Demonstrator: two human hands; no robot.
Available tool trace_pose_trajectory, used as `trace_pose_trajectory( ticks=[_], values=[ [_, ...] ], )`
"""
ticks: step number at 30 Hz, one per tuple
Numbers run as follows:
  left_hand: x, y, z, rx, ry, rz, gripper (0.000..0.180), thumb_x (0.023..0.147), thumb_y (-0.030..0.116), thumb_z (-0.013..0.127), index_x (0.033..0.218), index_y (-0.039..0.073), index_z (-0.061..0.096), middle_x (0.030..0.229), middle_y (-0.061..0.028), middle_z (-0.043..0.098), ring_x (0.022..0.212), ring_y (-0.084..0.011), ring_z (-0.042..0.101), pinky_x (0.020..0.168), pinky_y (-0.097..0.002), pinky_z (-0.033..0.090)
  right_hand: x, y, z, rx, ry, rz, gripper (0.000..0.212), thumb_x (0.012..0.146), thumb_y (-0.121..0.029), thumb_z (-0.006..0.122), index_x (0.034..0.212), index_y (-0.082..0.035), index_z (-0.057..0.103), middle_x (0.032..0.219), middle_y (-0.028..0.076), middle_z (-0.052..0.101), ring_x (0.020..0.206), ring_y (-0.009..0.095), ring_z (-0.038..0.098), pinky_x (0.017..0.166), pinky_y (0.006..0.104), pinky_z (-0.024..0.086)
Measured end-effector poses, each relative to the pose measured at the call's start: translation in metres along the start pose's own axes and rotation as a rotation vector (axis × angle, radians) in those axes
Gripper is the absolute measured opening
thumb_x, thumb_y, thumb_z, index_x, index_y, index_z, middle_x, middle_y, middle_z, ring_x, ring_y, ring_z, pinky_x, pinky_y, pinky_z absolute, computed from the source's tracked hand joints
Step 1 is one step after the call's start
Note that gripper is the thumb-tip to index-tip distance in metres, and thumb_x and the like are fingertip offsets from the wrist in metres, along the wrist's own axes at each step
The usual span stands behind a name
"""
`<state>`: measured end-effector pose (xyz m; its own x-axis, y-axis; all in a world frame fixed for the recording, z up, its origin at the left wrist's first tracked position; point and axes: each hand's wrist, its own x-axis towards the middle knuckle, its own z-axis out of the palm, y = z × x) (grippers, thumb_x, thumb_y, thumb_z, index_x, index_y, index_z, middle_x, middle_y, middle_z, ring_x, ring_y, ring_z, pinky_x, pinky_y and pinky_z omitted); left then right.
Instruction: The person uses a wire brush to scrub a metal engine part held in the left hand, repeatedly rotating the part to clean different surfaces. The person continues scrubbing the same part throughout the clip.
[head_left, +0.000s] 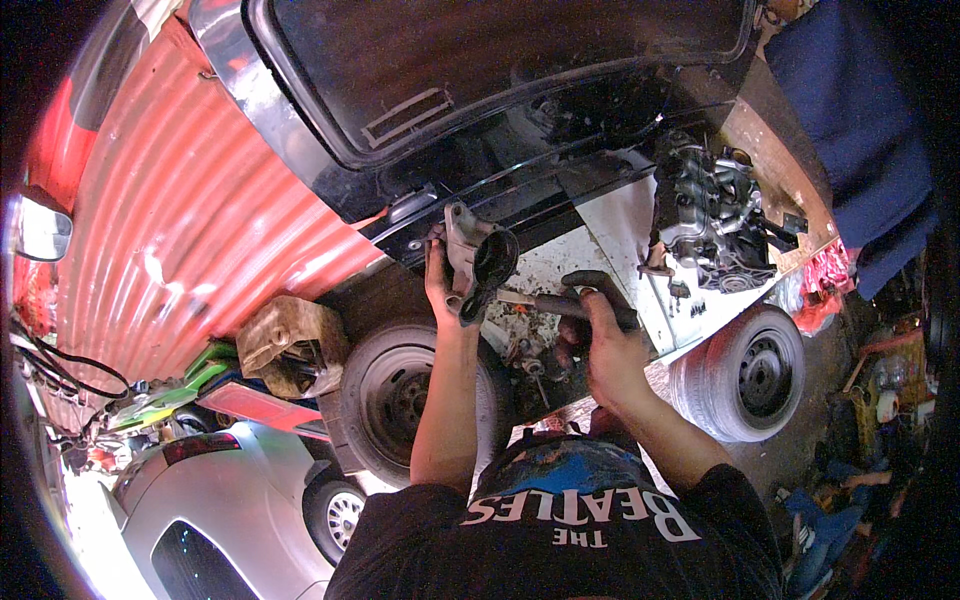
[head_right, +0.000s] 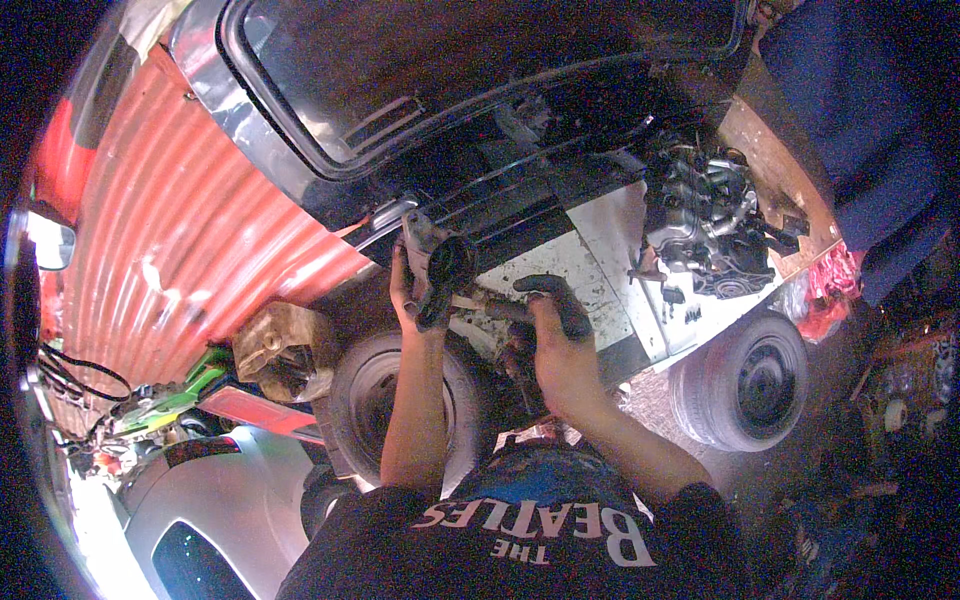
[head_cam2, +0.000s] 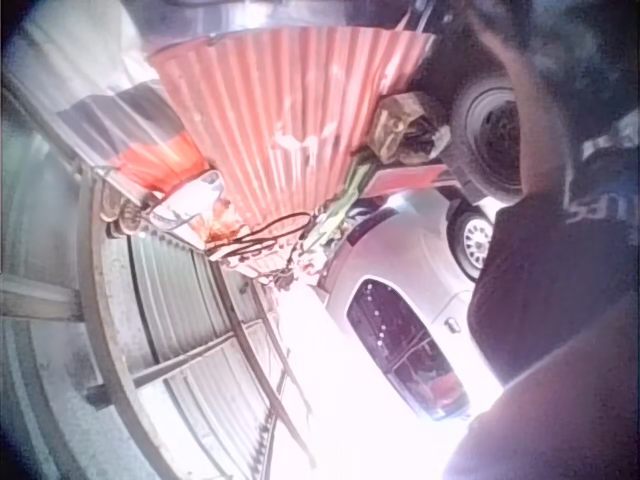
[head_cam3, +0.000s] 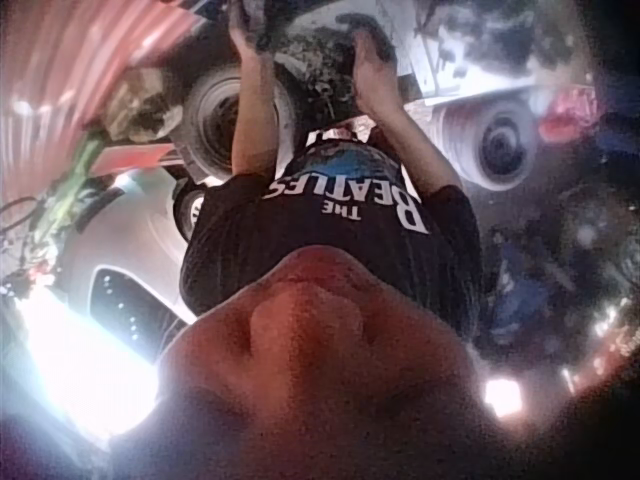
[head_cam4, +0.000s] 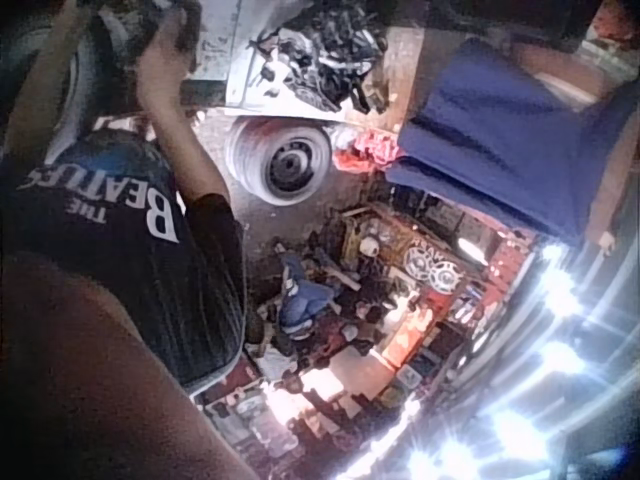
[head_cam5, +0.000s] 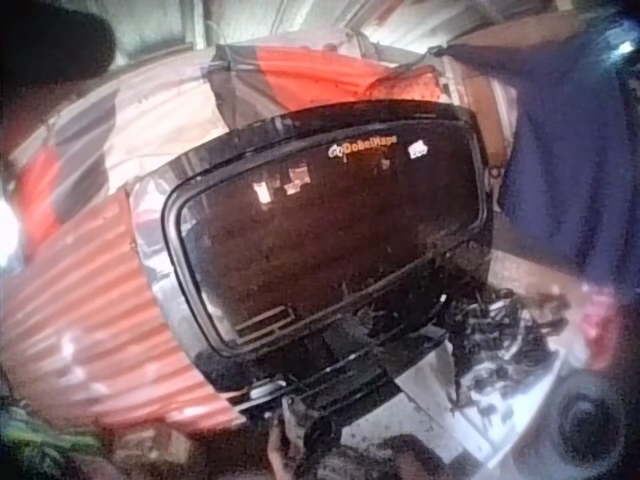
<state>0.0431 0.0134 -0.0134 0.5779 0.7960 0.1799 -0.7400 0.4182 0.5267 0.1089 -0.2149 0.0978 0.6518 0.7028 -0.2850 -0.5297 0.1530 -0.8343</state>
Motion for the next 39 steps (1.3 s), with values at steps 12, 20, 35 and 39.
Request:
trace_pose_trajectory(
  ticks=[12, 20, 35, 39],
  values=[
    [-0.018, 0.008, 0.034, 0.160, -0.026, 0.101, 0.036, 0.103, 0.029, 0.042, 0.132, 0.008, 0.048, 0.123, -0.0124, 0.059, 0.113, -0.0265, 0.059, 0.101, -0.0430, 0.046, 0.019, 0.031, -0.017, -0.408, 0.067, -0.094, 0.035, 0.102, -0.029, 0.044, 0.119, -0.002, 0.057, 0.112, 0.020, 0.062, 0.098, 0.037, 0.059, 0.087, 0.0413, 0.045],
    [-0.020, 0.005, 0.018, 0.312, 0.194, 0.162, 0.035, 0.100, 0.019, 0.055, 0.133, 0.007, 0.052, 0.130, -0.0041, 0.056, 0.116, -0.0165, 0.055, 0.099, -0.0310, 0.042, 0.028, 0.052, -0.014, -0.284, 0.050, -0.190, 0.022, 0.101, -0.028, 0.049, 0.106, -0.010, 0.060, 0.086, 0.006, 0.062, 0.061, 0.013, 0.054, 0.043, 0.0298, 0.045],
    [-0.013, 0.012, 0.003, -0.160, -0.021, -0.120, 0.042, 0.103, 0.035, 0.039, 0.132, 0.007, 0.052, 0.123, -0.0133, 0.062, 0.111, -0.0274, 0.062, 0.100, -0.0431, 0.049, 0.017, 0.021, -0.055, -0.270, 0.071, -0.054, 0.035, 0.099, -0.038, 0.052, 0.108, -0.006, 0.060, 0.086, 0.007, 0.060, 0.076, 0.018, 0.057, 0.066, 0.0332, 0.045],
    [-0.014, 0.008, 0.008, -0.164, -0.020, -0.151, 0.046, 0.103, 0.038, 0.039, 0.133, 0.006, 0.052, 0.122, -0.0151, 0.063, 0.109, -0.0286, 0.063, 0.098, -0.0441, 0.050, 0.009, 0.011, -0.052, -0.244, -0.067, -0.091, 0.037, 0.097, -0.033, 0.060, 0.116, -0.002, 0.063, 0.111, 0.010, 0.067, 0.104, 0.020, 0.061, 0.093, 0.0334, 0.046]
  ],
)
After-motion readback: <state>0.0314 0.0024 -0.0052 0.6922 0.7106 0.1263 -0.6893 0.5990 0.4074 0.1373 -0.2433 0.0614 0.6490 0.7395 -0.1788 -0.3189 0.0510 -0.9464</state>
